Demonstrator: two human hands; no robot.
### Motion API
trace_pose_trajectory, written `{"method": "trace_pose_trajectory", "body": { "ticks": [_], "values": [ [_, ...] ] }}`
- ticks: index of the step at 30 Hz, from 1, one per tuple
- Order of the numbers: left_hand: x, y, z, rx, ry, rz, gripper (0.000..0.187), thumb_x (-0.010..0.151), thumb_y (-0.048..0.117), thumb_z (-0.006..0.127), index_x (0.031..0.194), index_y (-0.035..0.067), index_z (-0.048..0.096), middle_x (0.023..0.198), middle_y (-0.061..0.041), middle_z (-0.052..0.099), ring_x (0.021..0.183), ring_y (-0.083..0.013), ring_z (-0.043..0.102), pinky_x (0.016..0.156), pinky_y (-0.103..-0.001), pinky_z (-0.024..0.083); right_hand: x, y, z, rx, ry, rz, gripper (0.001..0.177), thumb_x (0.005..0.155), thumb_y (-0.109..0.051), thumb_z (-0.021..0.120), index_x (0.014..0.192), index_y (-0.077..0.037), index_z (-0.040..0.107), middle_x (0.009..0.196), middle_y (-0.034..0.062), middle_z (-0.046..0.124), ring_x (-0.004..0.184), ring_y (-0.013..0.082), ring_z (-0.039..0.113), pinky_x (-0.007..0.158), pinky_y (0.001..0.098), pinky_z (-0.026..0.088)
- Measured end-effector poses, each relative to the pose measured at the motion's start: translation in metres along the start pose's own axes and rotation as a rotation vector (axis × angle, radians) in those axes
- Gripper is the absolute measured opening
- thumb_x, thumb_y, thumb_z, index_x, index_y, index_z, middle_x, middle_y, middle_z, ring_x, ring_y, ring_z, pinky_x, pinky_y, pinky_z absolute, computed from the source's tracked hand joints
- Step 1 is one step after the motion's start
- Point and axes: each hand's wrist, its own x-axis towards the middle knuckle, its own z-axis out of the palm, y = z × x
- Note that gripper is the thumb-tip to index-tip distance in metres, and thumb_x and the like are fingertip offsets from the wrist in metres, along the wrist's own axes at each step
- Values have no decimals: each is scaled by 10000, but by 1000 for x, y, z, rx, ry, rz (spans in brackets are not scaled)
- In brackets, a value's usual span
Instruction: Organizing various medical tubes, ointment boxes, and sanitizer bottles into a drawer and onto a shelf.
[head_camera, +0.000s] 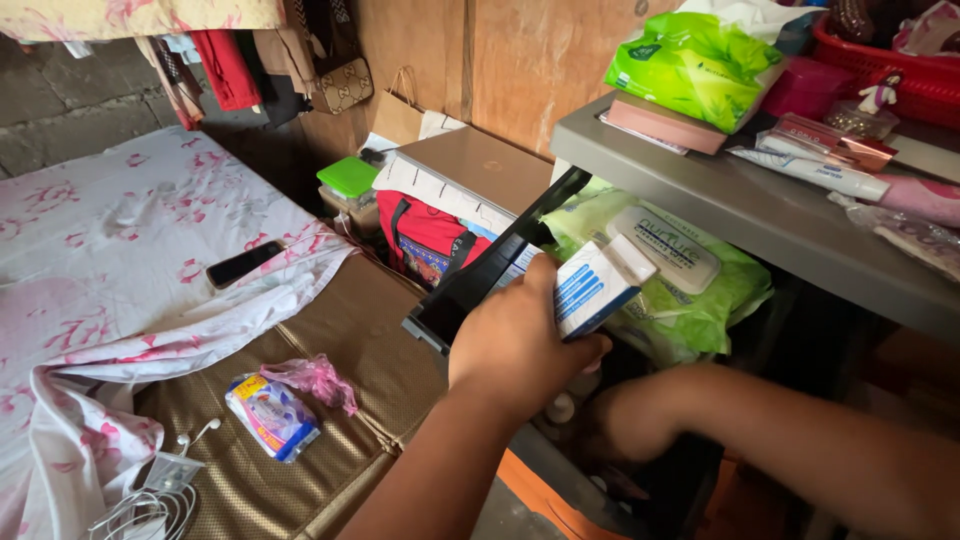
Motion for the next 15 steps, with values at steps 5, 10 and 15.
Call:
{"method": "trace_pose_trajectory", "body": {
  "ticks": [5, 10, 15],
  "values": [
    [0, 0, 1, 16, -13, 7, 717, 672, 423, 871, 1205, 114, 503, 1029, -153, 733, 1002, -347, 704, 847, -471, 549, 43, 48, 23, -69, 53, -228, 423, 1007, -202, 465, 1400, -76, 556, 1354, 204, 621, 1230, 330, 601, 1026, 439, 456],
    [0, -6, 5, 24, 8, 42, 734, 671, 430, 871, 1218, 114, 497, 1030, -158, 730, 1002, -354, 697, 842, -475, 545, -20, 3, -10, -67, 37, -33, 380, 986, -222, 494, 1305, -89, 652, 1299, 173, 668, 1181, 309, 631, 1001, 428, 474],
    [0, -3, 3, 22, 7, 68, 778, 670, 437, 873, 1259, 115, 480, 1031, -160, 728, 1007, -363, 687, 841, -484, 537, -122, 7, -10, 131, 378, 135, 437, 954, -397, 550, 1300, -176, 697, 1206, 63, 745, 1086, 201, 697, 973, 348, 524]
  ]
}}
